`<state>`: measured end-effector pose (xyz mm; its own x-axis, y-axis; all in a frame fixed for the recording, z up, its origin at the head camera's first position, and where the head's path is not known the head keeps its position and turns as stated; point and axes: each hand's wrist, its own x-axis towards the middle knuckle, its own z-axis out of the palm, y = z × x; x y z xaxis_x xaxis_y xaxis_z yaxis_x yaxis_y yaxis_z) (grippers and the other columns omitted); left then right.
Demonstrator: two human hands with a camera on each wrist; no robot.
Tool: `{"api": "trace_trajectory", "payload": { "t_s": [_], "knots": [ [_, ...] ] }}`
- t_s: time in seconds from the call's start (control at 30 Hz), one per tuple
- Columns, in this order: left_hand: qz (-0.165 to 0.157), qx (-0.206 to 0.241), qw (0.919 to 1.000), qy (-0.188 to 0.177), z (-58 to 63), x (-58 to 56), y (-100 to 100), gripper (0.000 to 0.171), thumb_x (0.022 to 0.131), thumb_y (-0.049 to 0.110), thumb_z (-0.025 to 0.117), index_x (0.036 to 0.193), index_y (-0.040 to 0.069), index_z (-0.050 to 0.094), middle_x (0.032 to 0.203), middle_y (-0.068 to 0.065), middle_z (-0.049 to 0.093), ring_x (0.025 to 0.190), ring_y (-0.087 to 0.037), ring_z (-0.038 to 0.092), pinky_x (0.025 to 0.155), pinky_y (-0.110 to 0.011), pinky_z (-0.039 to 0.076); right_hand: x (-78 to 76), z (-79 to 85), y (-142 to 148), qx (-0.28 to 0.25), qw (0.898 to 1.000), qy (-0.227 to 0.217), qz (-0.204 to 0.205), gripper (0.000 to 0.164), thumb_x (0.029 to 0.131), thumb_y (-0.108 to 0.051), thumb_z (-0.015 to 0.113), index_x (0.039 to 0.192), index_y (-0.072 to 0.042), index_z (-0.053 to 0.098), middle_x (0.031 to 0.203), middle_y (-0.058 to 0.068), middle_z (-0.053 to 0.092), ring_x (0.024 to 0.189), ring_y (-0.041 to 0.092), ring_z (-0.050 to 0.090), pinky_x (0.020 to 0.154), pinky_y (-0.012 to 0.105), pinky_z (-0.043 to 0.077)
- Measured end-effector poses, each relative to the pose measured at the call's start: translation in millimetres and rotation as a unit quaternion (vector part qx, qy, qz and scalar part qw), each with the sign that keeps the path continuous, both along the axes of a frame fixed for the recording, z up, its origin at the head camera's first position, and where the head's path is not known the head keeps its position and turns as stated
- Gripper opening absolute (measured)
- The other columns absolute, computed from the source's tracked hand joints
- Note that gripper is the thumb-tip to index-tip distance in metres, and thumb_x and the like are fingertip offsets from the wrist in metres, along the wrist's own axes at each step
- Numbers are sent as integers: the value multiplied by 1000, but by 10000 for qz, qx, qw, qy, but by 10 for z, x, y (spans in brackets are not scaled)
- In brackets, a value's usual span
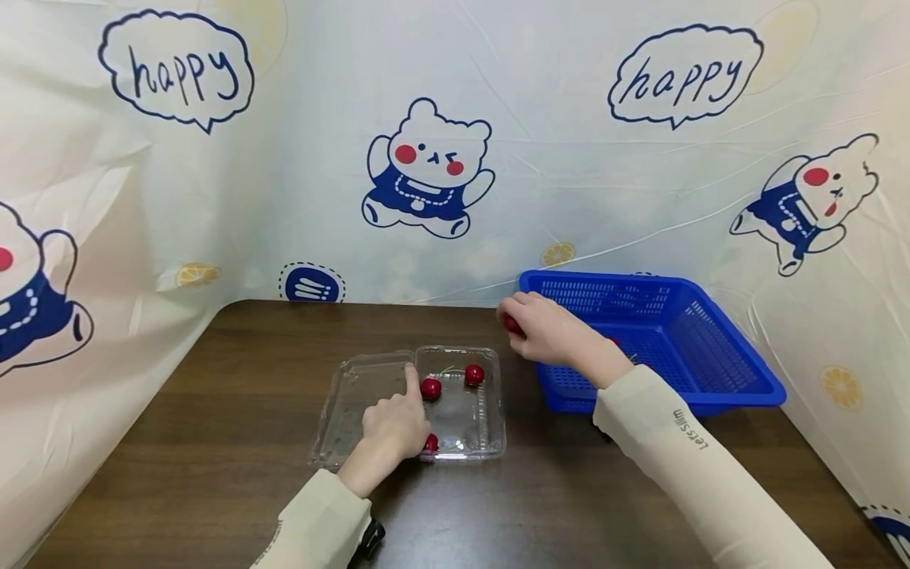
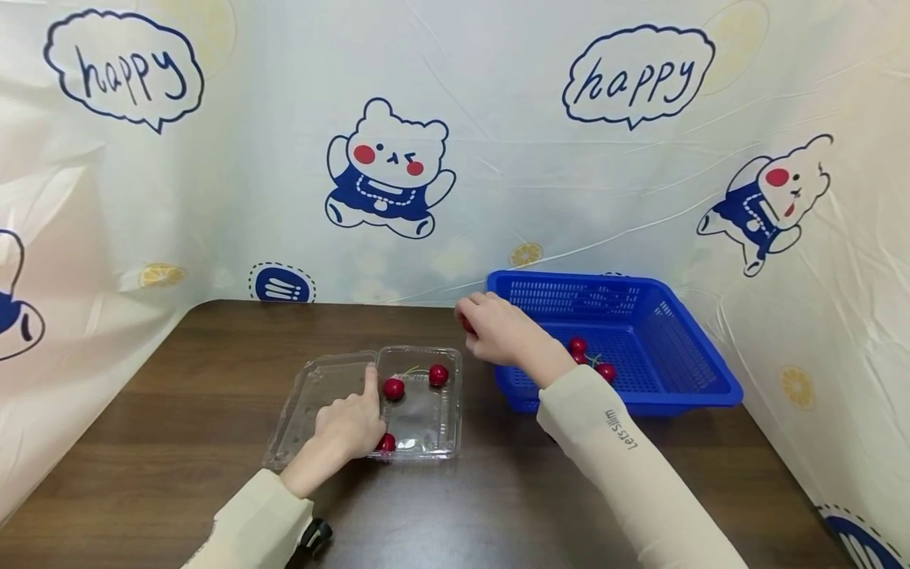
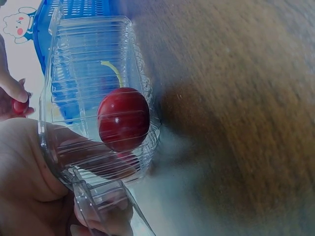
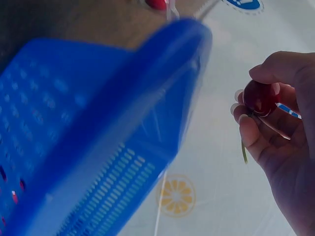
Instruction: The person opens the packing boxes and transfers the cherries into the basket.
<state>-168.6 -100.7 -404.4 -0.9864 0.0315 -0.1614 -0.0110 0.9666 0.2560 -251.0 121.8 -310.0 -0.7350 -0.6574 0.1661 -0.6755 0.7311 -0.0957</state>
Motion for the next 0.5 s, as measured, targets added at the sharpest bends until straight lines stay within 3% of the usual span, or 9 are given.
{"api": "trace_trajectory", "payload": {
  "t_s": [0.23,0.5],
  "knots": [
    [-7,-24,10000,-16,-3,2,3,81,87,19,54,153,-1,11,48,-7,52,43,-20,42,40,-33,30,-29,59,159,82,9993,-127,-339,26,85,-9,66,110,-5,63,102,14,65,92,27,56,84,45,54],
    [-1,16,10000,15,4,2,7,81,86,18,54,153,-1,12,51,-9,55,44,-22,45,41,-35,34,-52,77,338,18,9994,15,-355,26,83,-7,67,109,-3,65,98,14,65,87,27,56,81,44,55]
  ]
}}
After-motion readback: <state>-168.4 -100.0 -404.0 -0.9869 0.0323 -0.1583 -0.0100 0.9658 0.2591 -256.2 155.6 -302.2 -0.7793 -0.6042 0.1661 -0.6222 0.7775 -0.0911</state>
